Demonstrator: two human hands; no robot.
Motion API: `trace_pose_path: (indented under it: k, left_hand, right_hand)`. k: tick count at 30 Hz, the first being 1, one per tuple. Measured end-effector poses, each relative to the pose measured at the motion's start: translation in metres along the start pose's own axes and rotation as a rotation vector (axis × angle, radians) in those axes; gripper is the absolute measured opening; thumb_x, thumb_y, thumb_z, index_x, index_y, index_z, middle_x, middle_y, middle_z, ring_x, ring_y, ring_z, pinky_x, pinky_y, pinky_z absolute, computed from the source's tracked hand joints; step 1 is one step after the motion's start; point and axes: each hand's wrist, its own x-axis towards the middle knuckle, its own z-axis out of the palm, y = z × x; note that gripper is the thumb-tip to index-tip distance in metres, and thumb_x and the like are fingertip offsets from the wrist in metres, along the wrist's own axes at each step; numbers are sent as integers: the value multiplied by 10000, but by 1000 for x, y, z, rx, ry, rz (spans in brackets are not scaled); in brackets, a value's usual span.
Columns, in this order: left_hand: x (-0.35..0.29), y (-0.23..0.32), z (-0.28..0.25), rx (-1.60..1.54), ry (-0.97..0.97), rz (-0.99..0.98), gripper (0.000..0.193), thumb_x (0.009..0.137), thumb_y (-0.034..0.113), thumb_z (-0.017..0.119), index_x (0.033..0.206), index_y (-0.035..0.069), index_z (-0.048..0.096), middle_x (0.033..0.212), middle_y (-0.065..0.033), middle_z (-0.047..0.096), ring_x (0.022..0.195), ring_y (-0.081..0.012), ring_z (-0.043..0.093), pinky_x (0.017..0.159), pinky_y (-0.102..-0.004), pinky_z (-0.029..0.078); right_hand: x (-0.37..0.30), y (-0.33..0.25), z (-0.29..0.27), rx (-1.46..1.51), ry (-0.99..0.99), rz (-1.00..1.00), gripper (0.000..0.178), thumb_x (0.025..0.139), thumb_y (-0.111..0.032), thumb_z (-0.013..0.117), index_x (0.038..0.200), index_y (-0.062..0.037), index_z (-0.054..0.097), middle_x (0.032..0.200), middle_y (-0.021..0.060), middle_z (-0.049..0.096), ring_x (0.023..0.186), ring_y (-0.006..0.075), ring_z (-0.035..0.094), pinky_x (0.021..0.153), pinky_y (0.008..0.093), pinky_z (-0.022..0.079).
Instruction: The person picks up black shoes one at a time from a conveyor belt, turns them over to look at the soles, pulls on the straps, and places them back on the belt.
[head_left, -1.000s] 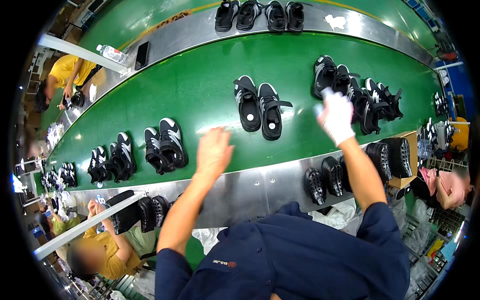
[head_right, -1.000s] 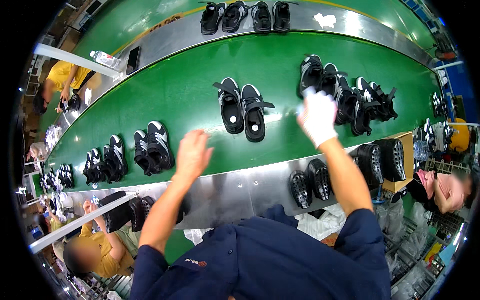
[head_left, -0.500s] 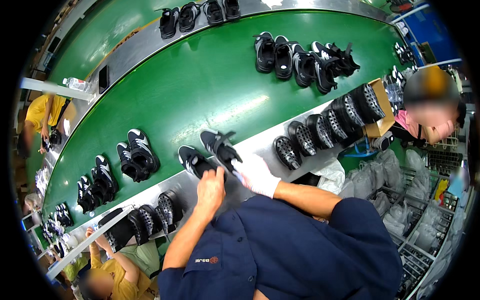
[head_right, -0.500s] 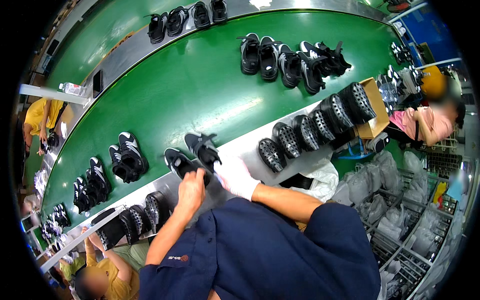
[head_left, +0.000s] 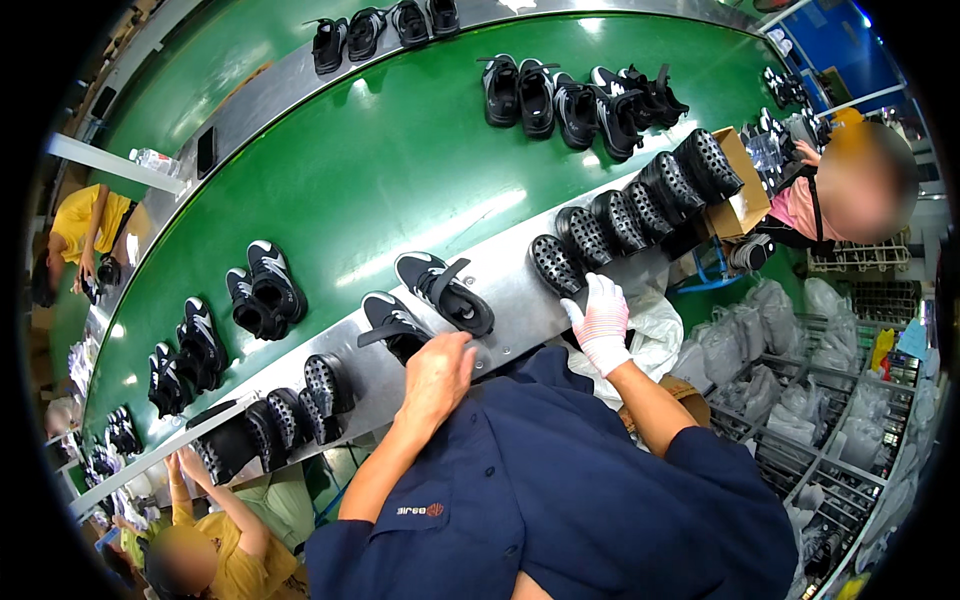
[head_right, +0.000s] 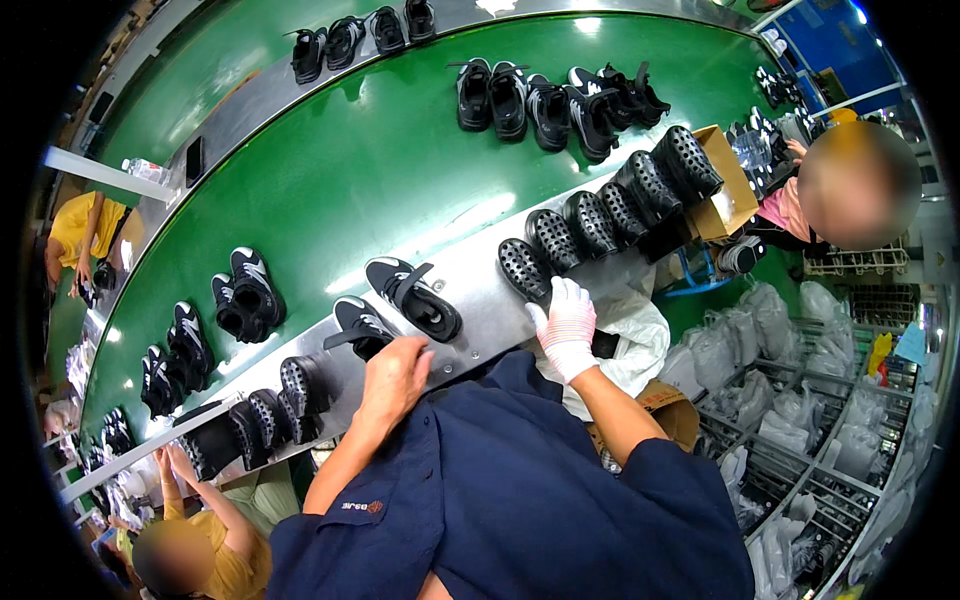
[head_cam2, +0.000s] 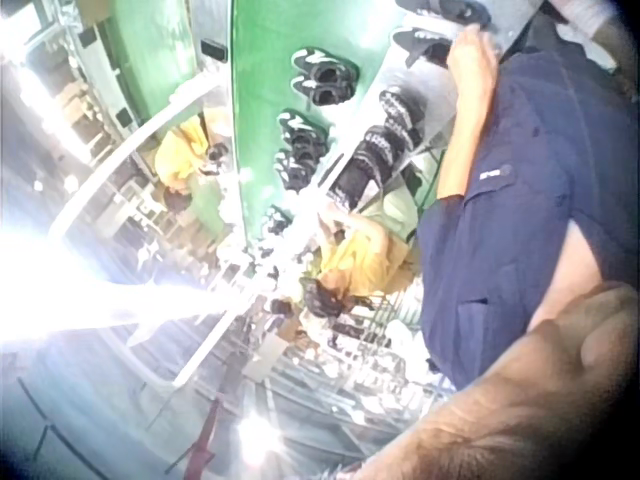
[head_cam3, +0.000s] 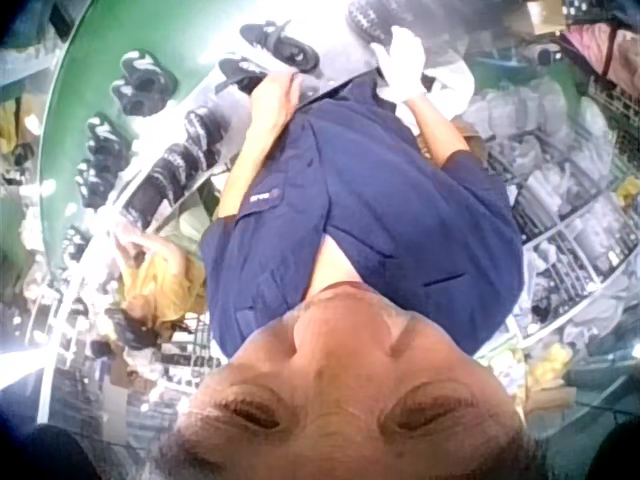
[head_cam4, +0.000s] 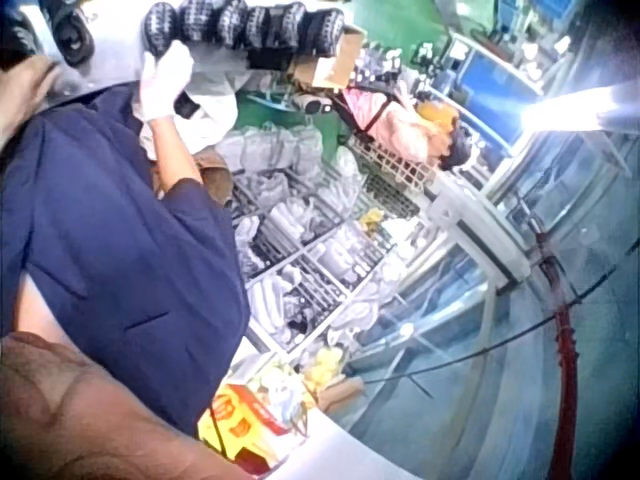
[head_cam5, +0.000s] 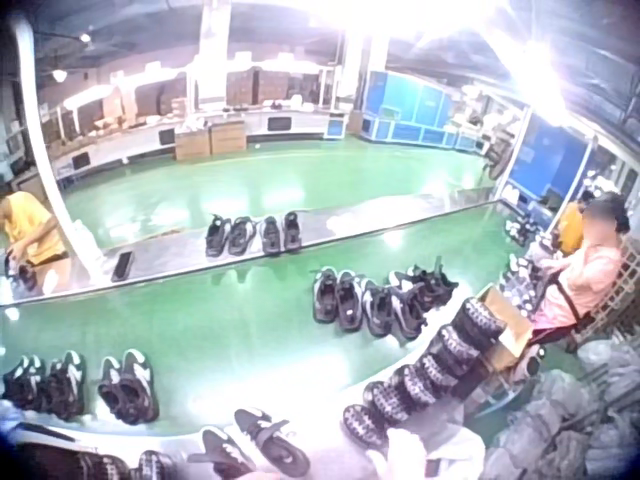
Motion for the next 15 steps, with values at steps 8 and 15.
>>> trace_pose_path:
  k: [8,15]
  left_hand:
    - [38,26,27,-226,-27,-91,239,911,117,725,1116,6,673,1040,-189,682,947,-385,684,800,-433,564]
    - [83,28,26,-937,-91,-239,371,958,209,745,1258,30,618,1148,-77,652,1016,-128,622,897,-291,515]
  right_hand:
    - [5,5,-12,134,70,-115,372,817,-255,789,1073,-13,668,1041,186,671,977,375,640,869,470,537]
    - [6,-53,-120,828,-509,100,363,825,-193,827,1095,-22,655,945,166,670,863,369,673,813,421,546]
